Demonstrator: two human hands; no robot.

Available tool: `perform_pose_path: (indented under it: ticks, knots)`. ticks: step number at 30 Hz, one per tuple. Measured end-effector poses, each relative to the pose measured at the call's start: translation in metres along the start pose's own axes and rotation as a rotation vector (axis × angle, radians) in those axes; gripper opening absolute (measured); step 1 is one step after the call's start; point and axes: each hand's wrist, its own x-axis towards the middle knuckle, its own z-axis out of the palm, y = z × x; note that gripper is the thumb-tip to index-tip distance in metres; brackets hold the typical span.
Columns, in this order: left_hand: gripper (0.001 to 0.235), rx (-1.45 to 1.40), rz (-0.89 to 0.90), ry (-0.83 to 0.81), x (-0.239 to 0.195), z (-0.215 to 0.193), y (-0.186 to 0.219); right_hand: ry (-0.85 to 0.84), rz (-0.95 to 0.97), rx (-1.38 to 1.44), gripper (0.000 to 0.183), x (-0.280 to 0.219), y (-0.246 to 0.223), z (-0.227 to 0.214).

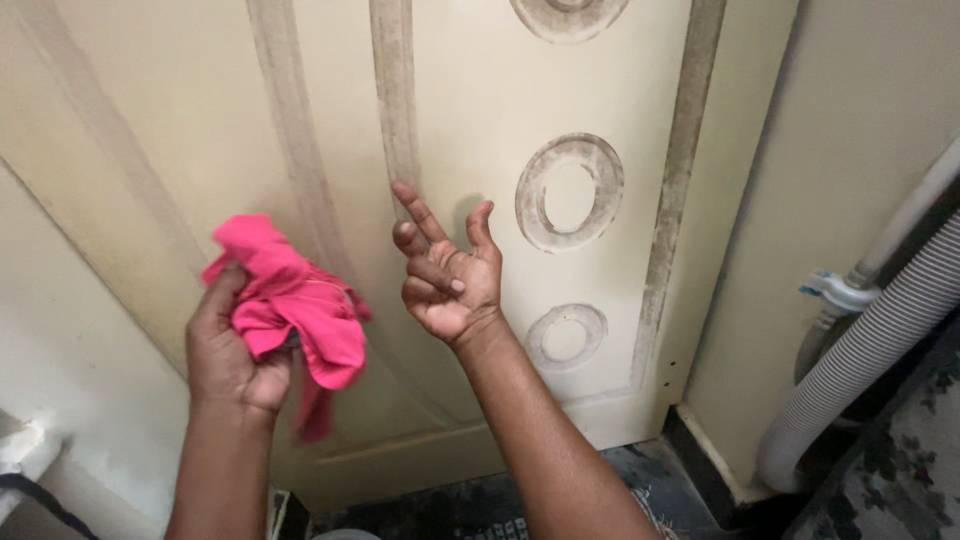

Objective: The person wipes a cream-colored door with a pink cloth. They clean the handle, latch, and decorative panels, moving from top to bottom and covering the entire surface.

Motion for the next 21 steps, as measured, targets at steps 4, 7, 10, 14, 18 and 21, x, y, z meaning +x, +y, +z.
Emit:
perform_pose_path:
  ticks: [4,7,10,14,18,21]
  knots:
    - [0.026,0.157,0.011,0.031,-0.006,0.015,-0.012,-0.029,0.055,0.015,0.092,0.002,0.009,-0.005]
    - [0.028,0.329,0.066,0.006,-0.016,0.030,-0.019,0.142,0.014,-0.056,0.095,0.001,0.016,-0.007]
    - [0.031,0.701,0.257,0.018,-0.026,0.044,-0.019,0.257,-0.016,-0.289,0.092,0.000,0.015,-0.005]
    - [0.027,1.173,0.528,0.103,-0.032,0.050,-0.011,0.201,0.090,-1.241,0.086,0.004,0.015,0.001]
    - [0.023,0.527,0.155,0.139,-0.025,0.047,-0.011,0.289,0.350,-1.315,0.069,0.005,0.023,0.010]
    - [0.032,0.217,-0.102,0.082,-0.017,0.036,-0.005,0.468,0.316,-1.104,0.055,0.009,0.032,0.015]
